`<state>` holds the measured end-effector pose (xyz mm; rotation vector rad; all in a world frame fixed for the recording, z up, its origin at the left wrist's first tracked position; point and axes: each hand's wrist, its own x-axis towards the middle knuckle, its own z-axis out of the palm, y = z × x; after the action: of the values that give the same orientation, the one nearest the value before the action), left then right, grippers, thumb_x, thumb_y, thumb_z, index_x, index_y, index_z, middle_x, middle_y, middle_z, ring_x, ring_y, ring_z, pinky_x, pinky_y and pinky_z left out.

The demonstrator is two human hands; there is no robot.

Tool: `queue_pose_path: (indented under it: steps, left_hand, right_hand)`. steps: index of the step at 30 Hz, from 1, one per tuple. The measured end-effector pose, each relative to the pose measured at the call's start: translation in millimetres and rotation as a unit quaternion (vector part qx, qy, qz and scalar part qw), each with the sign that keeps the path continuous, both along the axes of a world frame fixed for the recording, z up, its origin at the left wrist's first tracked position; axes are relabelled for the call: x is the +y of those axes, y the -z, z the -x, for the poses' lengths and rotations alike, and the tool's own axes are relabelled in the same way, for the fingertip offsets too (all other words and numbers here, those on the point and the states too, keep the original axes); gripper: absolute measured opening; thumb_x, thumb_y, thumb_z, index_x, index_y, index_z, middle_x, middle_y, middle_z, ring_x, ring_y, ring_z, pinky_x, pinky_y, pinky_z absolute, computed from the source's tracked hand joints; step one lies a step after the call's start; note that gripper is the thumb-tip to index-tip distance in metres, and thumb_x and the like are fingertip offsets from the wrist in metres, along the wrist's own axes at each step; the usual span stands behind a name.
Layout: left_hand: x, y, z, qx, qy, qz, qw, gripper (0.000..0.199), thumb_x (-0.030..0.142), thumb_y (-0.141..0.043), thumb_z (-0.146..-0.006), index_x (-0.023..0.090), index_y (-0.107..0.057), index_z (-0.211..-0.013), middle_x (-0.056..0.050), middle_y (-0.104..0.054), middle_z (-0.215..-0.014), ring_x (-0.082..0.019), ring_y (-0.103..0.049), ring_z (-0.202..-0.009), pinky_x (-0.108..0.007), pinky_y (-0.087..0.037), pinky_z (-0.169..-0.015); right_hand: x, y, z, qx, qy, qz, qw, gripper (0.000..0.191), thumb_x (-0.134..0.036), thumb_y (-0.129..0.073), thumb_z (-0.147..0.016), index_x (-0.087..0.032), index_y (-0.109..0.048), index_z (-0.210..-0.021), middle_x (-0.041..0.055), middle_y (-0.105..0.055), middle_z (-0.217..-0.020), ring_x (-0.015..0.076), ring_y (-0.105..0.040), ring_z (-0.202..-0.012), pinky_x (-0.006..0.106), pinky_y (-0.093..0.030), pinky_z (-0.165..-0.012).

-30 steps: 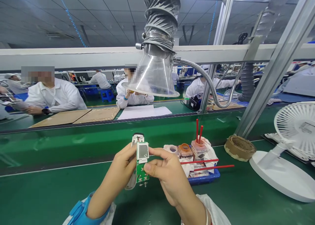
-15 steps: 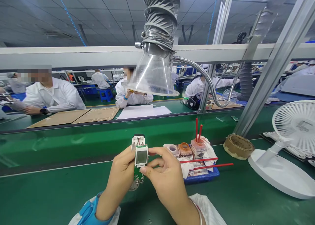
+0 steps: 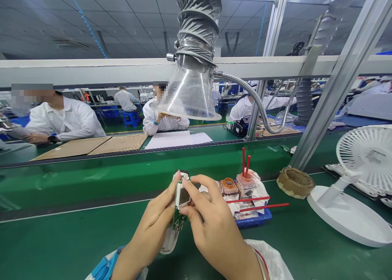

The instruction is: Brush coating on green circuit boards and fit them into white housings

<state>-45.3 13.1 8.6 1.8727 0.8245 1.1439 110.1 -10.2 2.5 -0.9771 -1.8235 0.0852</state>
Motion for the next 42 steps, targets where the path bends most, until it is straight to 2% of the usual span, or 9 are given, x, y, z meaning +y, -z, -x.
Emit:
queue_pose_path:
  steps: [3,8,14,19,27,31,34,37,42]
  left_hand:
    - [-1,9.6,-1,-0.047,-0.011,0.038,0.998,0.054,0.029,-0.034,-0.094,0.031,-0.014,-0.144,-0.001,-0.039,-0.144,-0.021,-0.042,-0.125,-0.03,-0.037,-0.099]
    - [-2,14.2,-6,-0.029,-0.049,0.015,0.998,0.051,0.031,-0.037,-0.093,0.028,-0.024,-0.142,-0.002,-0.041,-0.143,-0.021,-0.043,-0.125,-0.028,-0.038,-0.099]
    - [-1,14.5,-13,0.011,-0.126,0.006,0.992,0.055,0.038,-0.046,-0.088,0.023,-0.033,-0.14,-0.006,-0.068,-0.103,-0.02,-0.064,-0.081,-0.027,-0.05,-0.071]
    - [1,18.4,-14,0.001,-0.162,0.018,0.987,0.053,0.04,-0.049,-0.086,0.024,-0.04,-0.136,0.002,-0.058,-0.062,-0.015,-0.052,-0.055,-0.023,-0.042,-0.052]
    - [3,18.1,-18,-0.135,-0.128,0.159,0.97,0.07,0.042,-0.054,-0.085,0.026,-0.019,-0.144,0.006,-0.051,-0.062,-0.009,-0.045,-0.052,-0.019,-0.037,-0.047]
    - [11,11.2,-17,-0.267,-0.046,0.229,0.935,0.073,0.034,-0.062,-0.08,0.02,-0.025,-0.142,-0.002,-0.066,-0.086,-0.014,-0.061,-0.079,-0.024,-0.049,-0.072]
    - [15,8.1,-14,-0.306,-0.003,0.221,0.926,0.054,0.031,-0.062,-0.081,0.016,-0.045,-0.129,-0.01,-0.066,-0.101,-0.02,-0.061,-0.094,-0.031,-0.049,-0.082]
    - [15,7.8,-12,-0.321,0.006,0.221,0.921,0.042,0.029,-0.064,-0.079,0.015,-0.054,-0.117,-0.011,-0.067,-0.1,-0.022,-0.063,-0.094,-0.031,-0.05,-0.078]
    - [15,11.5,-13,-0.324,-0.028,0.237,0.915,0.042,0.028,-0.069,-0.072,0.016,-0.054,-0.11,-0.008,-0.068,-0.092,-0.02,-0.064,-0.087,-0.03,-0.051,-0.076]
  right_hand:
    - [-2,-0.5,1,-0.014,-0.003,0.008,1.0,0.046,-0.008,-0.045,-0.088,-0.027,-0.042,-0.129,0.0085,-0.042,-0.121,0.0122,-0.058,-0.082,0.026,-0.054,-0.075]
    - [1,1.8,5,-0.036,0.011,0.0,0.999,0.042,-0.008,-0.045,-0.088,-0.024,-0.044,-0.127,0.0087,-0.045,-0.12,0.0153,-0.057,-0.091,0.027,-0.053,-0.077]
    - [3,2.4,5,-0.068,0.036,-0.008,0.997,0.041,-0.008,-0.04,-0.089,-0.021,-0.045,-0.127,0.0106,-0.046,-0.12,0.0186,-0.054,-0.101,0.029,-0.053,-0.078]
    - [4,1.3,7,-0.118,0.053,-0.007,0.992,0.038,-0.01,-0.038,-0.09,-0.019,-0.047,-0.126,0.0118,-0.05,-0.12,0.0209,-0.056,-0.097,0.035,-0.054,-0.077]
    - [8,2.2,14,-0.092,0.056,-0.001,0.994,0.038,-0.009,-0.041,-0.087,-0.019,-0.05,-0.123,0.0118,-0.051,-0.114,0.0199,-0.057,-0.088,0.036,-0.054,-0.073]
    - [19,15.4,20,0.095,0.024,0.094,0.991,0.039,-0.019,-0.055,-0.083,-0.022,-0.047,-0.121,0.0108,-0.046,-0.114,0.0199,-0.055,-0.092,0.033,-0.054,-0.07]
    - [27,24.9,26,0.254,-0.077,0.246,0.932,0.049,-0.035,-0.063,-0.08,-0.019,-0.042,-0.121,0.0119,-0.048,-0.115,0.0213,-0.054,-0.099,0.031,-0.054,-0.073]
    - [31,28.1,30,0.252,-0.188,0.331,0.89,0.037,-0.042,-0.053,-0.087,-0.018,-0.048,-0.115,0.0082,-0.058,-0.104,0.0195,-0.058,-0.094,0.034,-0.049,-0.083]
    - [34,32.6,32,0.229,-0.19,0.346,0.89,0.027,-0.04,-0.053,-0.088,-0.018,-0.057,-0.103,0.0072,-0.061,-0.097,0.0214,-0.058,-0.091,0.037,-0.045,-0.085]
